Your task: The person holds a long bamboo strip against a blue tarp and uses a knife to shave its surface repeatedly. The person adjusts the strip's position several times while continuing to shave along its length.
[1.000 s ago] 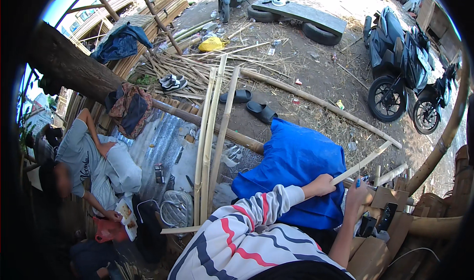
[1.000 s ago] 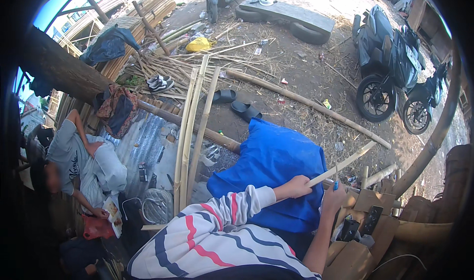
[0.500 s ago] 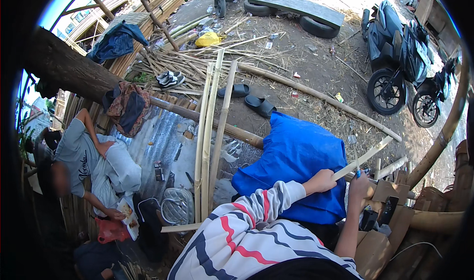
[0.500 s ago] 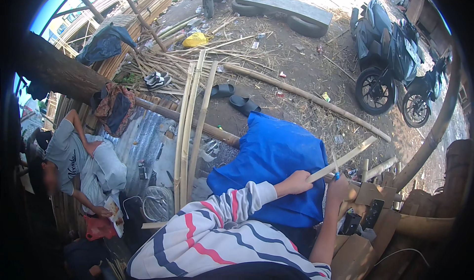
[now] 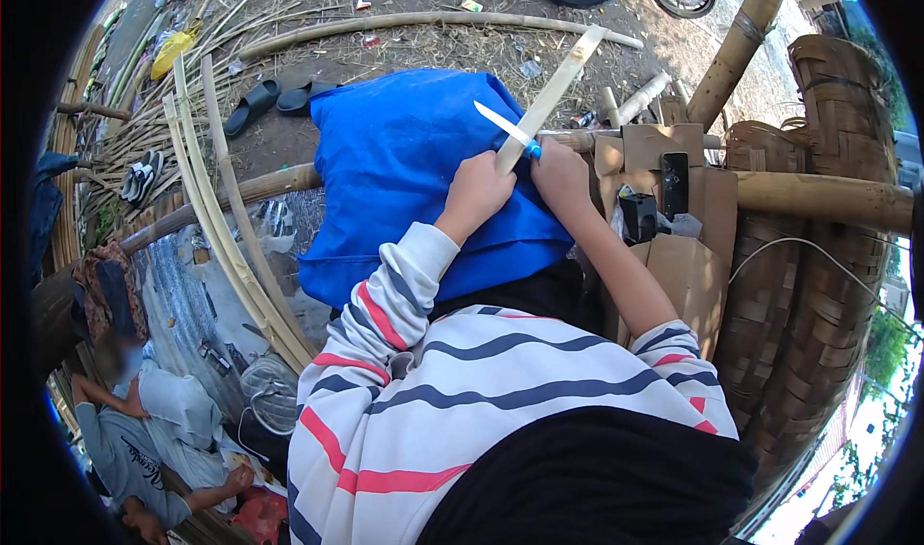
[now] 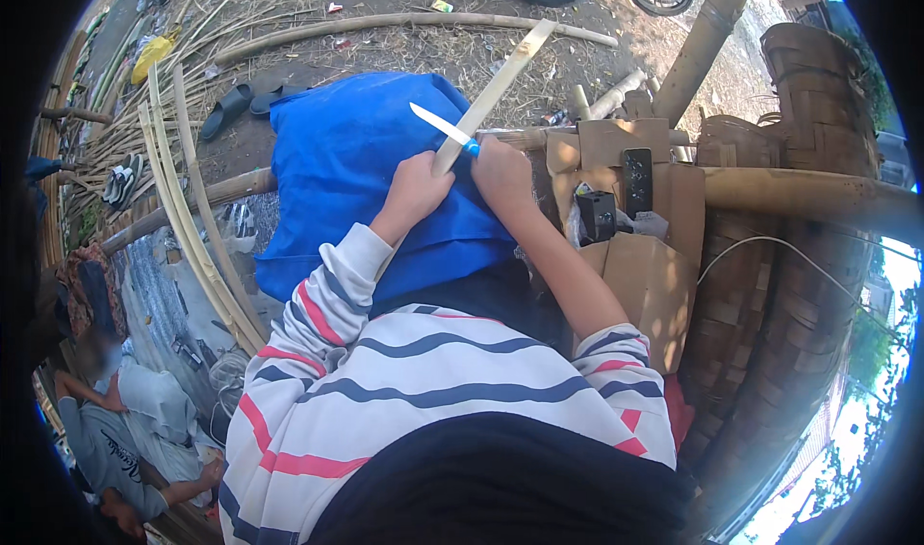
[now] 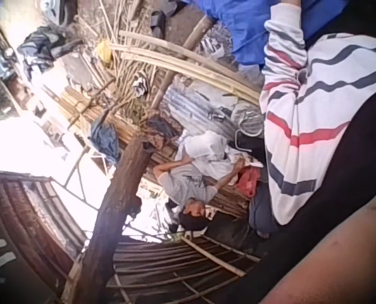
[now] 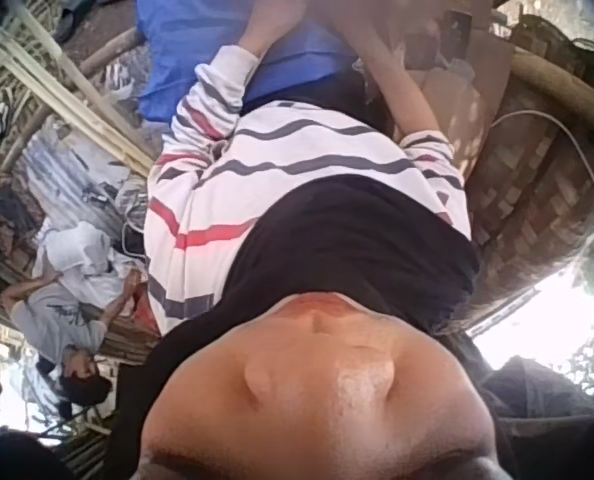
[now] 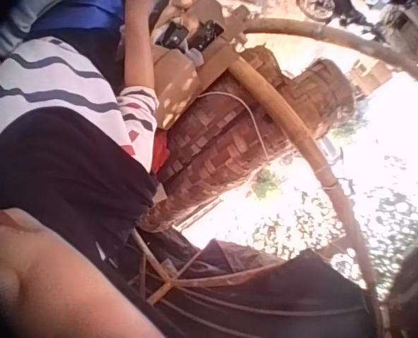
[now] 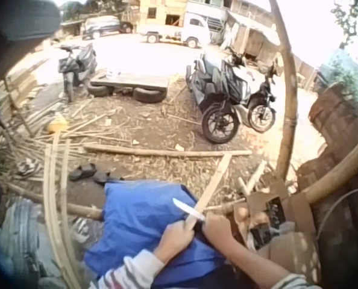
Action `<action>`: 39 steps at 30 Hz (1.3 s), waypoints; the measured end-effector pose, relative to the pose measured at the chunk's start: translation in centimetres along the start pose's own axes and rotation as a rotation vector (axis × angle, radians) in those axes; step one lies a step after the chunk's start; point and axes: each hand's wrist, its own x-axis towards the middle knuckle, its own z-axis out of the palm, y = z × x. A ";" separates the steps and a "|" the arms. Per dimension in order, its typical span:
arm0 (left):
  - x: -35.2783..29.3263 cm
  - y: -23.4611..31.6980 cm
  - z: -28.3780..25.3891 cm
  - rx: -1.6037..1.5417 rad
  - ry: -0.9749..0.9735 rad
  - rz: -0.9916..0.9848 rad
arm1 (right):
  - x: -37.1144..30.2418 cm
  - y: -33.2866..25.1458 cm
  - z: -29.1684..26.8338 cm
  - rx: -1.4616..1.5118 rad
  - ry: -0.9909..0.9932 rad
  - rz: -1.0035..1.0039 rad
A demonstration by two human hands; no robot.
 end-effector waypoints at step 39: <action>-0.2 -0.2 -0.2 0.009 -0.019 -0.020 | 3.0 2.9 -0.5 -0.129 0.022 -0.094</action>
